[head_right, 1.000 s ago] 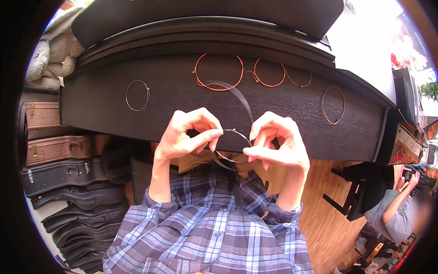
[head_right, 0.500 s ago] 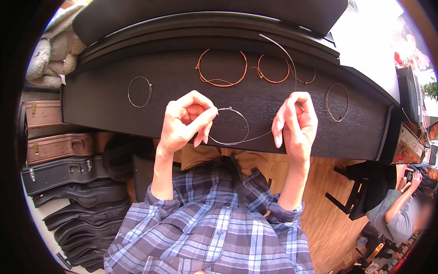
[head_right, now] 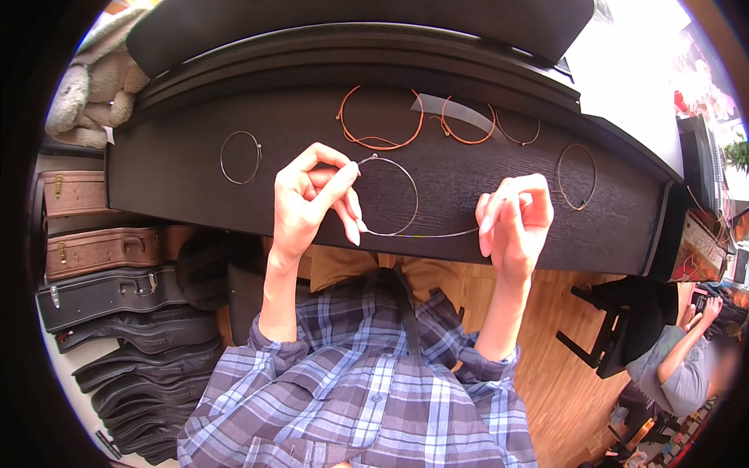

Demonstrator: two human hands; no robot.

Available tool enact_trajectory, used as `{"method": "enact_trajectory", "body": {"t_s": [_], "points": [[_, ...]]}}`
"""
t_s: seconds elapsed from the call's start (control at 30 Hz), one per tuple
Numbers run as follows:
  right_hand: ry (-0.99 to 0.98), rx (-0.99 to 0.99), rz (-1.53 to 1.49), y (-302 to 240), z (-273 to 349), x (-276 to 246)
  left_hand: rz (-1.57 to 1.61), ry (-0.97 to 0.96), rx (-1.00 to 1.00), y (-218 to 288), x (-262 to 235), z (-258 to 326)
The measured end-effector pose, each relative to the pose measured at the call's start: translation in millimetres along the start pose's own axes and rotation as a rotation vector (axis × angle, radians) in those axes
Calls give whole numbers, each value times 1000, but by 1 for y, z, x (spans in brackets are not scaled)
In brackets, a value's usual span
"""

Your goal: The person bends and shapes thin metal wire into circular loops by hand on a dark work surface. They repeatedly adjust the loops and place them on the surface alongside other finished loops.

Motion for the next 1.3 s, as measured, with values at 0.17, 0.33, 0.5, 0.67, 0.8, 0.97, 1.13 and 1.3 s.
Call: {"method": "enact_trajectory", "body": {"t_s": [0.17, 0.33, 0.5, 0.67, 0.8, 0.97, 1.13, 1.3], "points": [[12, 212, 134, 4, 7, 0, 75, 52, 51, 4, -6, -2], [-9, 321, 322, 5, 6, 7, 82, 70, 114, 6, -7, 0], [22, 309, 334, 8, 3, 9, 4, 14, 102, 3, 0, 3], [13, 330, 361, 8, 5, 8, -86, 3, 131, 2, 6, 4], [25, 343, 375, 7, 4, 7, -21, 125, 130, 3, -5, 3], [18, 319, 342, 6, 2, 11, 42, 179, 163, 6, -15, -1], [-111, 294, 383, 5, 4, 16, 63, 160, 173, 5, -12, 1], [-139, 231, 445, 4, 3, 19, 41, 79, 165, 5, -3, 4]]}}
Point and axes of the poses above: each hand's wrist, its own z-axis away from the middle knuckle, its own x-axis out of the palm, y = z × x, the point moved 6 cm from there along -z, towards the middle knuckle, and after that the axes turned 12 degrees about z, right-handed, at the moved point
